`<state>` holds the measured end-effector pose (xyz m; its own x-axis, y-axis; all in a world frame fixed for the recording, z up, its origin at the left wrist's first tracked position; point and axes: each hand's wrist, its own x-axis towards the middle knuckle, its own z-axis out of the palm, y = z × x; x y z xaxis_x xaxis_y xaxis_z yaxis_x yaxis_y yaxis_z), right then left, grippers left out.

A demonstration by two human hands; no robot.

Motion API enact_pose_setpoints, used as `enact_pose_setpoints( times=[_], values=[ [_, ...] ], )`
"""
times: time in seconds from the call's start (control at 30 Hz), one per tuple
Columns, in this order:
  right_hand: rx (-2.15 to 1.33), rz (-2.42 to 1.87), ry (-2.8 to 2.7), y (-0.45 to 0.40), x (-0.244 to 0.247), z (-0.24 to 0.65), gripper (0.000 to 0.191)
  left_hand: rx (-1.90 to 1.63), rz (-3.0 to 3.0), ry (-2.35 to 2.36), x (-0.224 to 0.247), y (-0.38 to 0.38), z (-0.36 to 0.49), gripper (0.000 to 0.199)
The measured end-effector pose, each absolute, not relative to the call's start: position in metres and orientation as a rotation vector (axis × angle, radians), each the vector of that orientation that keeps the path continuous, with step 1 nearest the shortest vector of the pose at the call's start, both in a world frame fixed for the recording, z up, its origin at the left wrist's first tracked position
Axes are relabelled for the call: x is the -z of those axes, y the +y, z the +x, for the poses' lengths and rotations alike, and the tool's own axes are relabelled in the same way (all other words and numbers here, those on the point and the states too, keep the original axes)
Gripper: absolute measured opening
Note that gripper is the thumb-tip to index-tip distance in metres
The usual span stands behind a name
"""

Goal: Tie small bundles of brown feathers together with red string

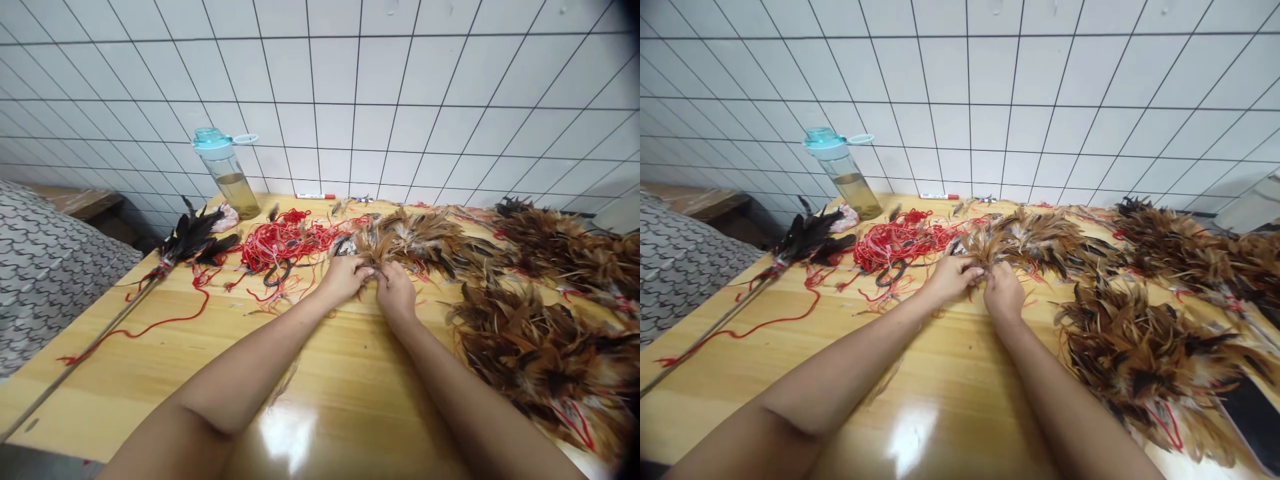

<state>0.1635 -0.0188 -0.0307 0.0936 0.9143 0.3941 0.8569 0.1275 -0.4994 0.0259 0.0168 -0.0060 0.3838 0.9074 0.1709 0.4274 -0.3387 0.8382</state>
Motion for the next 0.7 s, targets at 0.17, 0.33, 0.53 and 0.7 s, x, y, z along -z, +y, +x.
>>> enact_pose_setpoints(
  times=[0.17, 0.33, 0.53, 0.7],
  values=[
    [-0.276, -1.524, -1.657, -0.012, 0.039, 0.164, 0.024, -0.965, 1.888, 1.093, 0.01, 0.028, 0.019, 0.012],
    [-0.442, -1.349, -1.599, -0.005, 0.044, 0.166, 0.027, -0.994, 1.567, 0.944, 0.014, 0.032, 0.017, 0.013],
    [-0.393, -1.456, -1.672, -0.008, 0.042, 0.164, 0.021, -0.869, 1.433, 0.867, 0.009, 0.03, 0.018, 0.017],
    [-0.303, -1.73, -1.787, -0.018, 0.028, 0.159, 0.022, -0.826, 1.71, 1.042, 0.004, 0.025, 0.02, 0.014]
  ],
)
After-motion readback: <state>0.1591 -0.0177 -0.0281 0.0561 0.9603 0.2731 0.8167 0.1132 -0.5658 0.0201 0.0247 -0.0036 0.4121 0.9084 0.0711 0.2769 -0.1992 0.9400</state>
